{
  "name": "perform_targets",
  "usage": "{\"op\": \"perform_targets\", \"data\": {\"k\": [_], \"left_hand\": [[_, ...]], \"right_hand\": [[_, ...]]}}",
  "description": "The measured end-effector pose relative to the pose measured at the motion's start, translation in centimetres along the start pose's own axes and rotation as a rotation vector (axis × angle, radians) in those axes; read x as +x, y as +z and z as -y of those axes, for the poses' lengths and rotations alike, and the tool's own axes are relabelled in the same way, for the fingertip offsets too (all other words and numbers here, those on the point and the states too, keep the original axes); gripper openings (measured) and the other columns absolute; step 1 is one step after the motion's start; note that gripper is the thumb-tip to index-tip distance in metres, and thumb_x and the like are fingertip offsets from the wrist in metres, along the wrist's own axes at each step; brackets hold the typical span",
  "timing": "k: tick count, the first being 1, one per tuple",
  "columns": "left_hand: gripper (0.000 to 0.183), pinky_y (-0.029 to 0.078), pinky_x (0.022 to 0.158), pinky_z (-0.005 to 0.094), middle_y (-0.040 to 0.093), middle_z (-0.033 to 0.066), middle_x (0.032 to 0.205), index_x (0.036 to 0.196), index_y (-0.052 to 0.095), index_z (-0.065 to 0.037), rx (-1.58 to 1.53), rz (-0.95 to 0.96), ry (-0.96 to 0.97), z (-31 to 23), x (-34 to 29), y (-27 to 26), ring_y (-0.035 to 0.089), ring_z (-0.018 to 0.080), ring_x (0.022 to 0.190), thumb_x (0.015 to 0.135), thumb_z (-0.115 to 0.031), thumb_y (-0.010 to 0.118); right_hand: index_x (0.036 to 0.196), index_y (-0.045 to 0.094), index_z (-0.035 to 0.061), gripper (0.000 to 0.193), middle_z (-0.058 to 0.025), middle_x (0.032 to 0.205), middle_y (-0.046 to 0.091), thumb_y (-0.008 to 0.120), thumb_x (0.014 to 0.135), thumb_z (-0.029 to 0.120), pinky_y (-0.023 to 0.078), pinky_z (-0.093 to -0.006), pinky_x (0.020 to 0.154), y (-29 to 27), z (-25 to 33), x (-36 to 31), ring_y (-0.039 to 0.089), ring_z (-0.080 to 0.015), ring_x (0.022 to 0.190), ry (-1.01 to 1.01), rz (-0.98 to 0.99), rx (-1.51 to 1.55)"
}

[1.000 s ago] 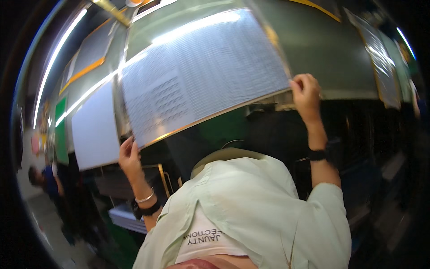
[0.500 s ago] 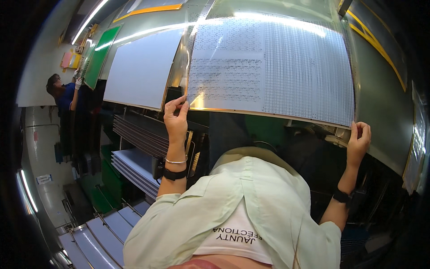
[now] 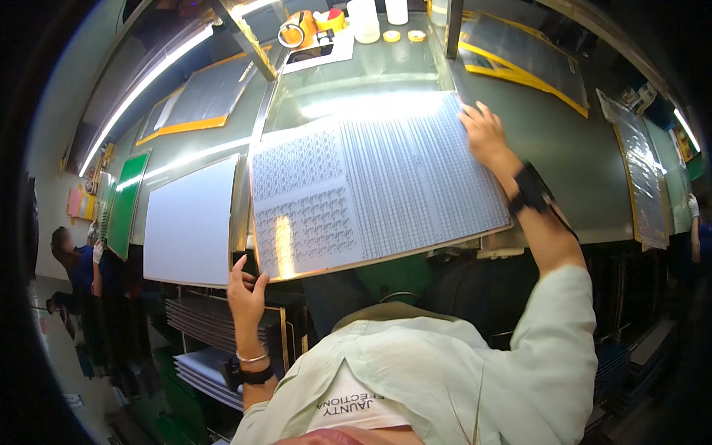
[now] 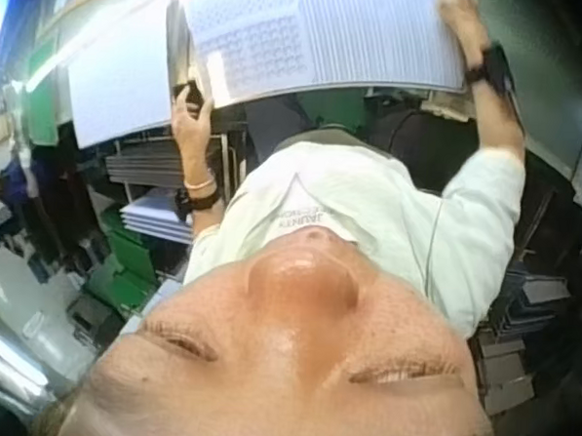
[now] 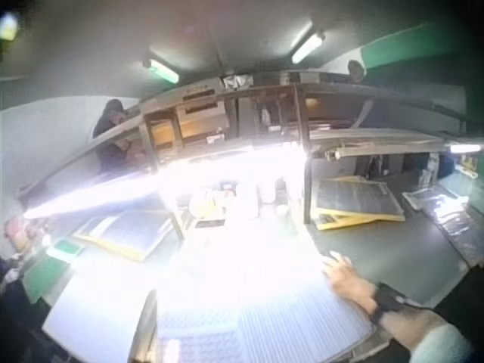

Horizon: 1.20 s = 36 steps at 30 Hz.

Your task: Inspecting and sorting various industrial sheets and panels by moving them from a cart to an inspection table and back into storage racks.

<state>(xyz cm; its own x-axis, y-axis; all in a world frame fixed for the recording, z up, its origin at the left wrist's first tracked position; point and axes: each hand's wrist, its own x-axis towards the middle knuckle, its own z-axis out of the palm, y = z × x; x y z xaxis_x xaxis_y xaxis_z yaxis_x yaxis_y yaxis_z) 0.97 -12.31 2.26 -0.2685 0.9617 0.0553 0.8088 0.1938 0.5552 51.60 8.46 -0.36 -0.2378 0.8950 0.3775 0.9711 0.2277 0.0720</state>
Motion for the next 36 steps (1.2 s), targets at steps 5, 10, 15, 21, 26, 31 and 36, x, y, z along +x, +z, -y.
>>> {"op": "perform_targets", "data": {"k": [5,10,15,21,26,31,36], "left_hand": [[0.045,0.031,0.098,0.0435,0.053,0.0181,0.118,0.117,0.053,-0.001,0.332,-0.118,0.464,-1.2,5.0,-2.2,0.043,0.0369,0.115,0.076,-0.017,0.065],[0.048,0.029,0.099,0.0467,0.046,0.0128,0.131,0.122,0.051,-0.003,0.326,-0.119,0.532,-2.0,16.7,2.7,0.035,0.0343,0.126,0.084,-0.030,0.059],[0.059,0.017,0.106,0.0525,0.040,0.0082,0.137,0.131,0.043,-0.006,0.509,-0.100,0.271,-3.4,23.1,7.1,0.024,0.0298,0.133,0.089,-0.048,0.042],[0.060,0.010,0.108,0.0525,0.029,0.0057,0.144,0.136,0.035,-0.011,0.480,-0.063,0.203,-5.1,22.4,8.6,0.015,0.0288,0.137,0.090,-0.049,0.035],[0.066,0.003,0.110,0.0508,0.013,0.0048,0.150,0.142,0.022,-0.012,0.502,-0.011,0.052,-4.3,22.1,7.0,0.003,0.0268,0.139,0.091,-0.053,0.026],[0.083,0.005,0.108,0.0539,0.010,0.0159,0.149,0.140,0.015,0.002,0.442,0.053,0.088,-4.3,20.0,7.2,0.006,0.0284,0.138,0.088,-0.061,0.027],[0.080,0.009,0.107,0.0546,0.015,0.0183,0.147,0.138,0.022,0.002,0.430,0.078,0.262,-1.5,4.7,3.0,0.011,0.0302,0.137,0.087,-0.057,0.039]], "right_hand": [[0.113,0.055,0.0056,0.034,-0.0084,0.123,0.051,0.040,0.083,0.008,0.035,-0.0409,0.096,3.2,1.0,5.8,0.043,-0.0282,0.118,0.027,-0.051,-0.013],[0.113,0.055,0.0028,0.034,-0.0093,0.120,0.054,0.038,0.084,0.008,0.035,-0.0393,0.096,3.8,0.6,6.4,0.046,-0.0257,0.115,-0.029,-0.134,0.044],[0.108,0.060,0.0033,0.030,-0.0111,0.113,0.059,0.044,0.084,0.011,0.031,-0.0400,0.101,4.1,0.6,5.6,0.049,-0.0274,0.114,0.003,-0.236,0.153],[0.124,0.048,0.0039,0.040,-0.0125,0.132,0.045,0.045,0.089,0.023,0.023,-0.0455,0.106,2.5,-0.4,3.7,0.038,-0.0309,0.124,0.094,0.010,0.149],[0.136,0.031,0.0006,0.052,-0.0156,0.143,0.028,0.041,0.092,0.027,0.012,-0.0488,0.109,-4.8,3.5,-6.6,0.021,-0.0343,0.134,-0.033,0.213,0.324],[0.137,0.031,0.0032,0.058,-0.0122,0.144,0.029,0.031,0.094,0.042,0.010,-0.0488,0.109,-9.9,5.9,-16.5,0.019,-0.0319,0.135,0.067,0.258,0.261],[0.137,0.031,0.0040,0.068,-0.0108,0.144,0.029,0.028,0.091,0.054,0.009,-0.0501,0.110,-11.1,6.5,-20.3,0.017,-0.0324,0.136,0.110,0.231,0.201]]}}
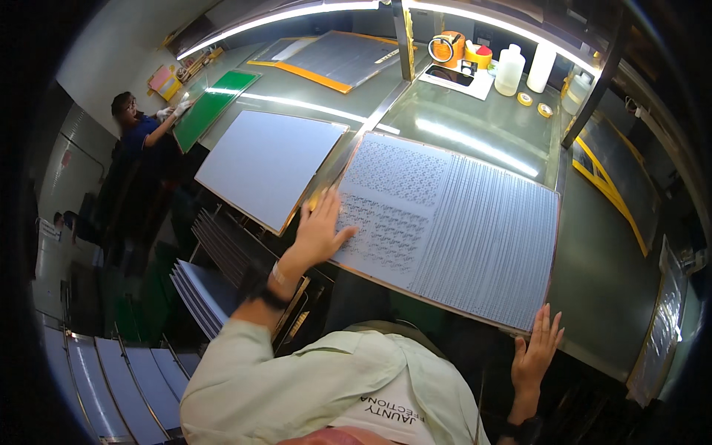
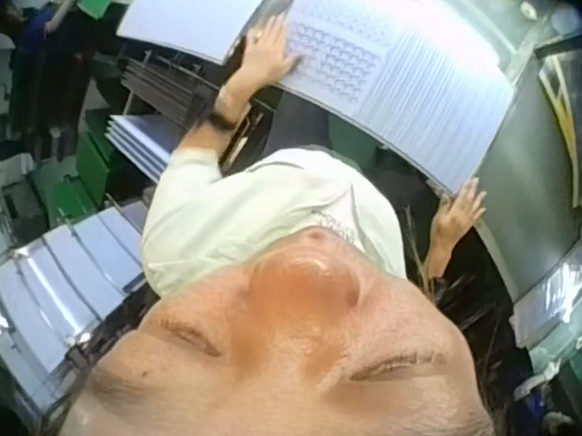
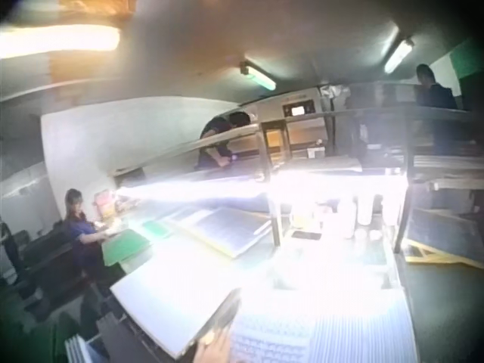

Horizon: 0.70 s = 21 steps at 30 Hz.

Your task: Inspecting and sorting various industrial sheets and panels by moving them from a cart to an inspection table and back into storage racks.

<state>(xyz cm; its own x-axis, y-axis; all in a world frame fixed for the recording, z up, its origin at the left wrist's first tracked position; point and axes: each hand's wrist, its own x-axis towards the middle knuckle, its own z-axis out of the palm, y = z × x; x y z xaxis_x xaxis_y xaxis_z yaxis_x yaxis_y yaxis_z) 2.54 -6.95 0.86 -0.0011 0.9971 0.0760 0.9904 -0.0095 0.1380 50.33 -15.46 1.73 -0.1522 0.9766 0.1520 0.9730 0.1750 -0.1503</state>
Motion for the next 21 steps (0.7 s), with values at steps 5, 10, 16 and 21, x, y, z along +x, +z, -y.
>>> {"op": "perform_targets", "data": {"k": [5,10,16,21], "left_hand": [[0.052,0.041,0.089,0.0410,0.057,0.0208,0.115,0.106,0.061,0.002,-0.293,-0.483,-0.270,1.4,-9.3,0.4,0.054,0.0356,0.104,0.087,-0.045,0.051],[0.039,0.048,0.069,0.0292,0.065,0.0110,0.082,0.089,0.064,0.008,-1.455,-0.074,-0.699,3.8,-9.9,2.7,0.060,0.0156,0.072,0.089,-0.030,0.057],[0.039,0.036,0.096,0.0324,0.056,0.0100,0.118,0.113,0.055,-0.002,-1.392,0.091,-0.012,6.5,-4.6,-12.2,0.051,0.0202,0.108,0.089,-0.031,0.049],[0.074,0.025,0.104,0.0345,0.059,0.0164,0.114,0.115,0.055,0.005,-1.663,0.194,0.388,7.3,5.0,-20.6,0.047,0.0207,0.116,0.093,-0.056,0.020]], "right_hand": [[0.130,0.041,0.0029,0.064,-0.0104,0.143,0.032,0.051,0.085,0.046,0.010,-0.0532,0.109,-1.7,0.6,-1.5,0.018,-0.0348,0.135,-0.169,-0.051,0.069],[0.115,0.057,0.0032,0.033,-0.0128,0.131,0.047,0.053,0.085,0.017,0.019,-0.0503,0.108,0.0,-0.6,0.3,0.033,-0.0340,0.129,-0.283,-0.121,0.064],[0.106,0.059,-0.0016,0.027,-0.0173,0.113,0.059,0.043,0.091,0.014,0.026,-0.0491,0.105,-11.2,-7.5,7.0,0.050,-0.0341,0.115,-0.697,-0.333,-0.006],[0.115,0.052,-0.0034,0.040,-0.0182,0.118,0.054,0.042,0.093,0.029,0.028,-0.0439,0.104,-24.0,-9.6,14.1,0.046,-0.0327,0.118,-0.696,-0.205,0.053]]}}
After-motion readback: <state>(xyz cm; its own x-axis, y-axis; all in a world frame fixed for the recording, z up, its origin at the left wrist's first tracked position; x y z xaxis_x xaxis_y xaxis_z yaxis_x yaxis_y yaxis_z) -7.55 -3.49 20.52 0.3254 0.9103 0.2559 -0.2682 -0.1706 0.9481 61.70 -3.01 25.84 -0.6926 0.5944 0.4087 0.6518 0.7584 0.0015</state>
